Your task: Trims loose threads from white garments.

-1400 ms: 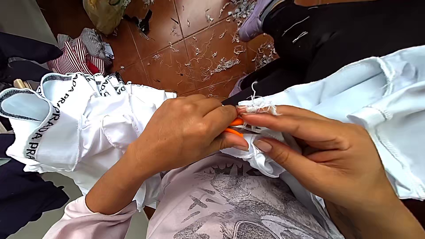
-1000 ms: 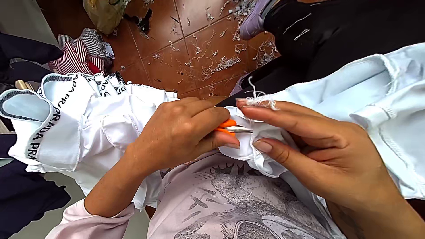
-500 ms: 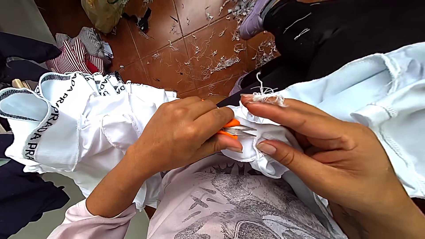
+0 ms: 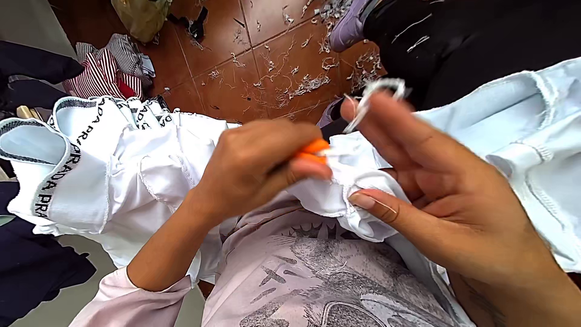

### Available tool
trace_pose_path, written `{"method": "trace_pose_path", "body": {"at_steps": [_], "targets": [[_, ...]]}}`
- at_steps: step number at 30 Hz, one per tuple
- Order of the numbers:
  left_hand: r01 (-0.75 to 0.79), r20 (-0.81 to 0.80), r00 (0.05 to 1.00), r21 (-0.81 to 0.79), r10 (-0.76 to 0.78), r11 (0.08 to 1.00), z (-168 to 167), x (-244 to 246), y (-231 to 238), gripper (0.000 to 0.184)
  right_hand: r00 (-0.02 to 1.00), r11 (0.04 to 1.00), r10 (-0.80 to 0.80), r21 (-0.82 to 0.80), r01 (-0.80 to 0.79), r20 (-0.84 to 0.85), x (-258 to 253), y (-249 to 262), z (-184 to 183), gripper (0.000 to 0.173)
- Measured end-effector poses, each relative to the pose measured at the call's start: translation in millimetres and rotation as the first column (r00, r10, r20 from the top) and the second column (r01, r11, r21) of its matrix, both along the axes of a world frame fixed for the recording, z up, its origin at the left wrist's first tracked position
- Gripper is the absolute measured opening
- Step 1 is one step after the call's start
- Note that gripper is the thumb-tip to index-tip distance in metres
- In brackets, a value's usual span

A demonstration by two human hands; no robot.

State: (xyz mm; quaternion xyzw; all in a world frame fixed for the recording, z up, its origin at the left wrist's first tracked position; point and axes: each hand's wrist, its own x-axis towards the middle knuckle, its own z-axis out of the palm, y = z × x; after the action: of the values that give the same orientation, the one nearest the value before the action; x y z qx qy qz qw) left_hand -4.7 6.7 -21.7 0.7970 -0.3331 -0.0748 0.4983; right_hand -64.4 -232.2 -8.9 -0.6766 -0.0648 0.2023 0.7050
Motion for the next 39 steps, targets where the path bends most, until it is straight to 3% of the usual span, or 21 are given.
{"method": "trace_pose_path", "body": {"at_steps": [2,3,5,7,9,11,14,16,18,20,22,23,26,27,31,35,37,39], "targets": [[-0.075,-0.219,0.975,-0.171,0.036,0.982,-9,7,1,0.052,0.998,0.997,0.016,0.081,-0.011,-0.063,1,1,0,0.099],[-0.065,-0.34,0.94,-0.234,-0.02,0.97,-12,11,1,0.06,0.998,0.995,0.025,0.102,-0.018,-0.063,2,2,0,0.101],[0.035,-0.525,0.822,-0.336,-0.219,0.941,-18,13,-1,0.079,0.998,0.992,0.064,0.105,-0.064,-0.002,3,2,-1,0.094],[0.133,-0.569,0.754,-0.358,-0.328,0.924,-21,9,-6,0.071,0.995,0.995,0.08,0.055,-0.084,0.063,5,1,-1,0.085],[0.135,-0.494,0.829,-0.275,-0.261,0.952,-20,5,-8,0.038,0.995,0.995,0.019,-0.095,-0.01,0.101,4,0,-1,0.08],[0.048,-0.303,0.948,-0.158,-0.095,0.986,-15,0,-9,0.013,0.975,0.932,-0.052,-0.339,0.124,0.215,1,1,-5,0.07],[-0.077,-0.066,0.995,-0.125,0.069,0.989,-2,-13,-13,0.011,0.854,0.802,-0.062,-0.483,0.351,0.517,-7,5,-11,0.023],[-0.089,-0.018,0.996,-0.122,0.087,0.989,1,-22,-12,0.013,0.733,0.799,-0.018,-0.431,0.419,0.68,-14,2,-15,0.01],[-0.09,-0.133,0.988,-0.13,0.072,0.987,0,-25,-9,0.024,0.637,0.842,0.025,-0.359,0.402,0.771,-18,-2,-19,0.009],[-0.061,-0.373,0.927,-0.208,-0.022,0.976,-1,-25,-8,0.063,0.576,0.876,0.082,-0.334,0.348,0.814,-19,-3,-19,0.01],[-0.067,-0.474,0.876,-0.289,-0.082,0.955,0,-24,-14,0.08,0.54,0.885,0.11,-0.33,0.329,0.834,-18,-1,-20,0.014],[-0.059,-0.452,0.888,-0.291,-0.083,0.955,1,-25,-18,0.071,0.54,0.887,0.117,-0.332,0.321,0.833,-18,-1,-20,0.016],[0.004,-0.26,0.964,-0.222,-0.063,0.975,1,-27,-26,0.018,0.553,0.886,0.118,-0.339,0.316,0.825,-17,0,-21,0.018],[0.017,-0.181,0.982,-0.167,-0.048,0.986,1,-26,-26,0.012,0.551,0.887,0.124,-0.341,0.312,0.825,-18,-1,-22,0.018],[-0.027,-0.004,1.0,0.038,0.027,0.999,-5,-17,-22,0.013,0.54,0.903,0.146,-0.335,0.27,0.829,-18,-3,-23,0.016],[-0.364,0.156,0.927,0.157,0.341,0.918,-17,3,-10,0.014,0.541,0.895,0.13,-0.333,0.297,0.831,-20,-4,-25,0.016],[-0.331,0.05,0.944,0.118,0.327,0.936,-11,10,-3,0.033,0.534,0.889,0.124,-0.333,0.314,0.836,-20,-4,-25,0.016],[-0.144,-0.191,0.972,-0.016,0.138,0.989,0,4,-5,0.037,0.537,0.886,0.133,-0.343,0.311,0.833,-21,-4,-25,0.016]]}}
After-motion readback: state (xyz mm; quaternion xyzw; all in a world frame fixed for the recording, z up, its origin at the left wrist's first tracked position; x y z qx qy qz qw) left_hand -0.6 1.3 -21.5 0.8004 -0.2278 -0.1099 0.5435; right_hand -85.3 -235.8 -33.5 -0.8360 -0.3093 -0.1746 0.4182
